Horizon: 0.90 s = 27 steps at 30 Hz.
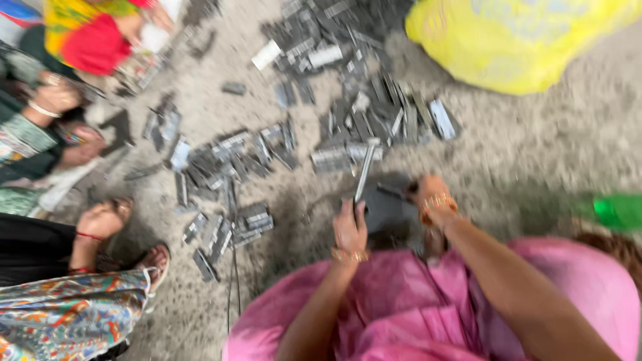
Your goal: The person sits on the floor and assembles metal hinges by inserting pins into the knuckles using a metal rod and a small anvil. She repeatedly picks up hinge plates, aligns them, and drives the pin through before placing the finished hinge aside.
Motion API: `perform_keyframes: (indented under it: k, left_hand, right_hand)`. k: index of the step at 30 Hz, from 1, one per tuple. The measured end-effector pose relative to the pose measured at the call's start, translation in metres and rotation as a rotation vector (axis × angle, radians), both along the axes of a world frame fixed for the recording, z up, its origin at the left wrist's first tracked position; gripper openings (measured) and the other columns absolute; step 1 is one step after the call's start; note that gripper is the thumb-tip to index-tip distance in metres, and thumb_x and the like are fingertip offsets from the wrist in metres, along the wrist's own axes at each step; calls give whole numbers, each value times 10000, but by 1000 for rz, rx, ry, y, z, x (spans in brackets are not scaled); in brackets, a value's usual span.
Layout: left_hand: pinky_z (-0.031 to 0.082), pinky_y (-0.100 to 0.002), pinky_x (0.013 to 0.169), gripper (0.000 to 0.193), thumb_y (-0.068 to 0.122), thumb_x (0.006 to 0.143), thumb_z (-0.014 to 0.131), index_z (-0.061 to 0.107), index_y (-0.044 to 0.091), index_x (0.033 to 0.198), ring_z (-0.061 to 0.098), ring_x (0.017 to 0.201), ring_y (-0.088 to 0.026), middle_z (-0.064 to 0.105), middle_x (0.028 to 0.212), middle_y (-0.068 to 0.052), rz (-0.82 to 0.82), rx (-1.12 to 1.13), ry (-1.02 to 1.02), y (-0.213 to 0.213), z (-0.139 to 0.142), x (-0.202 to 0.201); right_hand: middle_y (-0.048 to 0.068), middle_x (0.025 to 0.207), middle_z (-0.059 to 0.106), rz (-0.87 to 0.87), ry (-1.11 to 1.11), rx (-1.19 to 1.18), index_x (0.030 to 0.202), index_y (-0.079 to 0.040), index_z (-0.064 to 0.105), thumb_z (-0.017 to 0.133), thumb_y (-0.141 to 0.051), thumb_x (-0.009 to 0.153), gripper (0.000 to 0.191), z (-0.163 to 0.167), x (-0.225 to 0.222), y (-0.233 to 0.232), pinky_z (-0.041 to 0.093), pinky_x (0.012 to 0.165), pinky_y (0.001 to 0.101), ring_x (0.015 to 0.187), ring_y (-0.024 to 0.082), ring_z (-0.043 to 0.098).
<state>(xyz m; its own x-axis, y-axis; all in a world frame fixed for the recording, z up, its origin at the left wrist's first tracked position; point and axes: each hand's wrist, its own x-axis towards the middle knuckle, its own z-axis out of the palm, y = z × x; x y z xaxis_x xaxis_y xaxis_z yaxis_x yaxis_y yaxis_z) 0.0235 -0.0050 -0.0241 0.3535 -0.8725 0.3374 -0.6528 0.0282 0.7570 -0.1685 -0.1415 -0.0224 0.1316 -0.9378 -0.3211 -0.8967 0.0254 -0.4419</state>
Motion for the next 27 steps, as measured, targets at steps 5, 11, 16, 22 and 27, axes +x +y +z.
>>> perform_keyframes:
  k: [5,11,16,22,27]
  left_hand:
    - [462,-540,551,182,180,1003,623,550,31,927,612,590,-441,600,655,-241,25,-79,46,-1,-4,-2]
    - [524,-602,631,236,243,975,618,599,31,1077,669,714,-497,680,771,-263,-138,465,-254,-5,-46,-1]
    - [516,-608,647,275,335,987,627,619,60,996,663,733,-500,682,763,-253,-62,465,-160,-8,-17,-6]
    - [472,-580,610,246,246,1041,607,536,17,984,612,733,-518,617,779,-259,-43,-215,-3,-5,14,-23]
    - [520,-596,704,293,320,1011,586,580,28,1038,676,807,-497,691,849,-268,-119,493,-205,-13,-15,-8]
  right_hand:
    - [105,948,789,41,-38,-29,968,-239,847,877,-352,747,250,4,0,-1,612,834,402,881,282,763]
    - [104,969,791,0,-27,-128,940,-256,853,866,-280,755,187,-1,0,0,620,825,395,878,306,762]
    - [68,969,783,41,-61,-131,907,-256,852,902,-316,708,214,-1,-4,-4,608,812,414,881,308,750]
    - [68,958,802,21,-68,-85,941,-258,851,849,-283,759,183,-10,-5,-6,626,807,408,873,292,768]
    - [75,981,778,92,26,-127,932,-248,844,895,-352,705,255,-7,-1,-5,613,829,418,875,305,754]
